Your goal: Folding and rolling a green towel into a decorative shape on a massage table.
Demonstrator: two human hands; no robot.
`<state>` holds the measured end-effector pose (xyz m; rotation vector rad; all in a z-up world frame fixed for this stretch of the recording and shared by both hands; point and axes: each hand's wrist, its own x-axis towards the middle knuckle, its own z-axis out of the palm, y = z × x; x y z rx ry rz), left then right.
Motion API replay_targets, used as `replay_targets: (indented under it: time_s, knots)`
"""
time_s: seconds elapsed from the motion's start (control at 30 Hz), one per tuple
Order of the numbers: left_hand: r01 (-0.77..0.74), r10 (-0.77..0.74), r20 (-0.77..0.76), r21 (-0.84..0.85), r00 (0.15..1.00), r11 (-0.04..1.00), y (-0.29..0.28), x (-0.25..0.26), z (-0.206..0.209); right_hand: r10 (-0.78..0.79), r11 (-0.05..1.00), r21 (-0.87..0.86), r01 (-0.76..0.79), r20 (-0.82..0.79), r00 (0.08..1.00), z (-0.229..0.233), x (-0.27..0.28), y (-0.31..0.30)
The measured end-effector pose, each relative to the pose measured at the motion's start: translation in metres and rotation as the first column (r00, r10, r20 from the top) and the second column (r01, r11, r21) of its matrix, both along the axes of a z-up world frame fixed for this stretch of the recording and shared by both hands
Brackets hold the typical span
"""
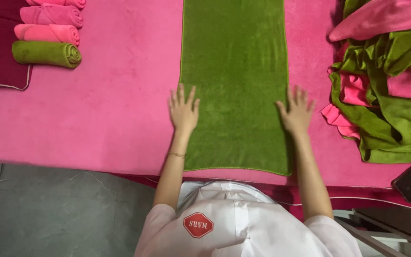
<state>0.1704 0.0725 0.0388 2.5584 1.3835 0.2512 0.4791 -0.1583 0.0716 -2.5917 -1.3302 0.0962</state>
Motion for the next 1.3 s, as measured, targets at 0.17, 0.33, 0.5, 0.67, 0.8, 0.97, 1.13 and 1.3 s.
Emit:
replay_targets:
  time_s: [0.17, 0.33, 0.5, 0.67, 0.8, 0.97, 1.13, 1.3]
  knots:
    - [-0.204, 0.200, 0.103, 0.027, 0.974, 0.979, 0.023, -0.042, -0.017, -0.218, 0.973, 0.075, 0.217, 0.013, 0.976, -0.034, 0.053, -0.034]
    - [-0.104, 0.063, 0.242, 0.163, 0.968, 0.981, 0.000, 0.045, 0.033, 0.001, 0.952, 0.305, 0.012, -0.043, 0.999, -0.022, -0.023, 0.055]
    - [0.291, -0.297, 0.216, 0.063, 0.930, 0.955, -0.004, 0.117, -0.004, 0.348, 0.934, 0.093, -0.344, -0.020, 0.937, -0.032, -0.071, 0.135]
    - [0.124, -0.125, 0.071, 0.018, 0.990, 0.992, 0.045, 0.071, -0.002, 0.237, 0.971, 0.020, -0.238, 0.041, 0.971, -0.002, -0.016, 0.127]
    - [-0.037, 0.033, 0.034, 0.113, 0.999, 0.993, 0.083, 0.017, 0.002, 0.070, 0.998, -0.001, -0.070, -0.022, 0.997, 0.011, 0.047, 0.097]
    - [-0.305, 0.305, -0.003, -0.013, 0.952, 0.952, 0.120, -0.021, -0.009, -0.269, 0.962, 0.043, 0.269, -0.022, 0.963, -0.045, 0.135, 0.065]
    - [-0.069, 0.022, 0.211, 0.219, 0.977, 0.973, 0.094, 0.102, 0.030, 0.106, 0.962, 0.229, -0.149, 0.189, 0.976, -0.025, 0.048, 0.154]
    - [0.245, -0.252, 0.117, 0.068, 0.961, 0.967, 0.088, 0.177, -0.003, 0.415, 0.906, 0.074, -0.417, 0.051, 0.909, -0.018, 0.006, 0.226]
